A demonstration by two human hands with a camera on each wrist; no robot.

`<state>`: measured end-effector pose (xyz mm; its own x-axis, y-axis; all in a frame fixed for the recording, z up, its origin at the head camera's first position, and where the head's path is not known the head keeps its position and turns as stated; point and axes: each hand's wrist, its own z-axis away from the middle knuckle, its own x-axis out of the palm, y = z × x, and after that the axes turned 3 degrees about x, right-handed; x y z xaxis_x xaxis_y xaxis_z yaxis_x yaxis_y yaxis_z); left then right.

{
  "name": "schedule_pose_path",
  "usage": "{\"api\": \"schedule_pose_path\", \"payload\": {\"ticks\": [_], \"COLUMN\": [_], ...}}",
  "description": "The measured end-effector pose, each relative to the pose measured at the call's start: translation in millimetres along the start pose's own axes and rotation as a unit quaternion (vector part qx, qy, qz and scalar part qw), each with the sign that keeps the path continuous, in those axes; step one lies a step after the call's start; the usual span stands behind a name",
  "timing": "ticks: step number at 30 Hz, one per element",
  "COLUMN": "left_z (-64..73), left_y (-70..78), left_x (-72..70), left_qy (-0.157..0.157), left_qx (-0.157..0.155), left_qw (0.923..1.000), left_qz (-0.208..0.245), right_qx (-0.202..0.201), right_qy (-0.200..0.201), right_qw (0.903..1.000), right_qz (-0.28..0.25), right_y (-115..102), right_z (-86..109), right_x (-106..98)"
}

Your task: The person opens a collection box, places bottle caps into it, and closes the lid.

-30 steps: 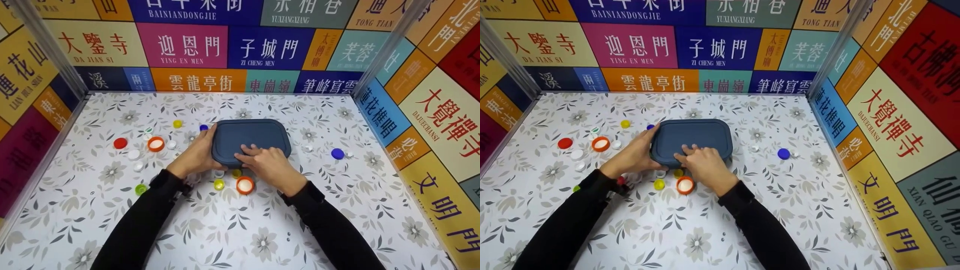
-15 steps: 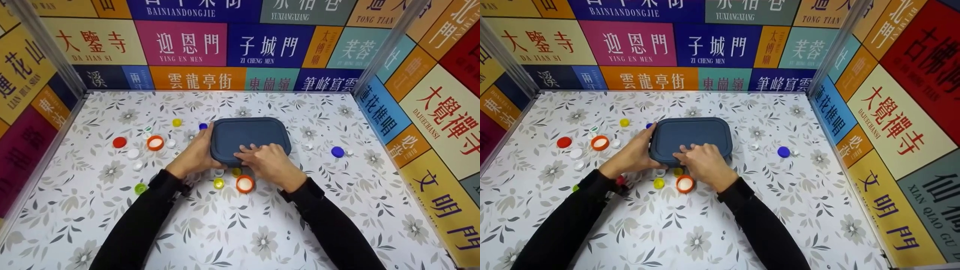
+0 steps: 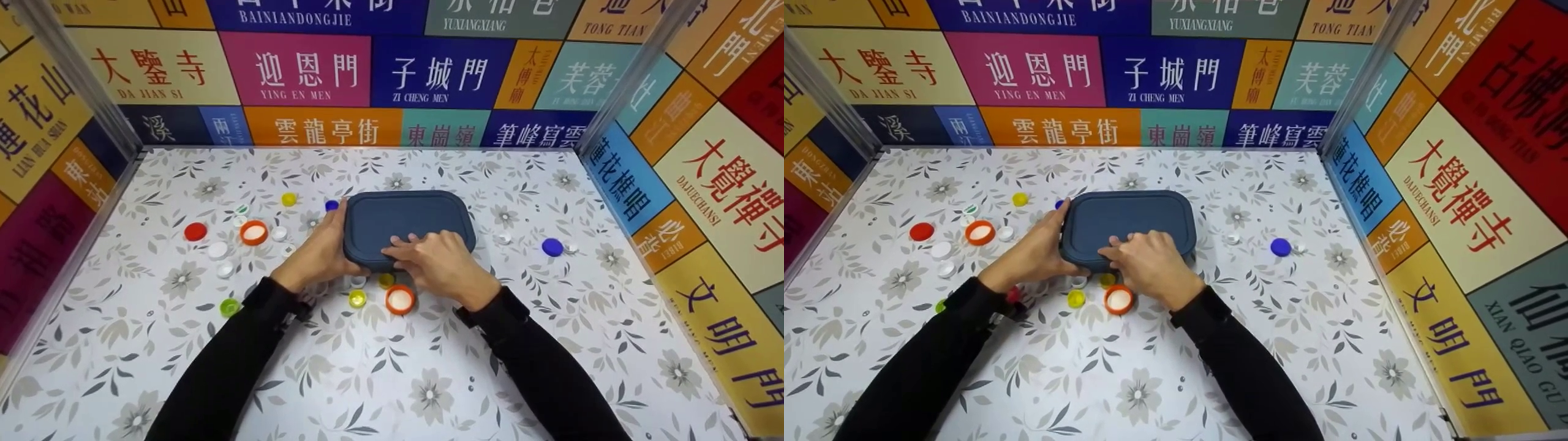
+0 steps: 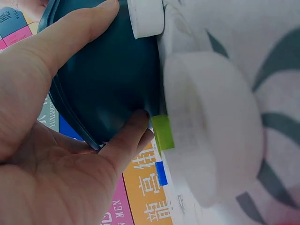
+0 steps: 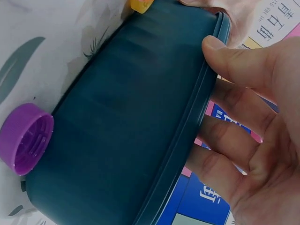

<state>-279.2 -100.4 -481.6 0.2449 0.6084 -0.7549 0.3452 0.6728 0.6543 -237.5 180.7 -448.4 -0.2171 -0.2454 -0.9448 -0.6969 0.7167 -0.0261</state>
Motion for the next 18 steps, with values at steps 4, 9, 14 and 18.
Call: {"api": "schedule_pose_path", "payload": {"ticks": [4, 9, 14, 18], "left_z": [0.2, 0.4, 0.1, 1.3], "left_y": [-1.1, -1.8, -3.5, -4.6], "left_x": [-0.1, -0.7, 0.6, 1.9], "left_qy": [0.004, 0.014, 0.024, 0.025], "left_qx": [-0.002, 0.015, 0.035, 0.03], "left_qw": [1.0, 0.9994, 0.9976, 0.9968], "left_qz": [0.008, 0.028, 0.054, 0.071], "right_qx": [0.003, 0.0, -0.012, -0.018], "right_qy": [-0.002, 0.011, 0.024, 0.028], "right_qw": [0.9999, 0.9996, 0.9993, 0.9993], "right_qz": [-0.012, -0.026, -0.026, -0.016], "right_y": [0.0, 1.0, 2.8, 3.1], "right_z": [-1.6, -4.1, -5.9, -7.2], "right_x": [-3.4, -10.3, -15.5, -18.4]}}
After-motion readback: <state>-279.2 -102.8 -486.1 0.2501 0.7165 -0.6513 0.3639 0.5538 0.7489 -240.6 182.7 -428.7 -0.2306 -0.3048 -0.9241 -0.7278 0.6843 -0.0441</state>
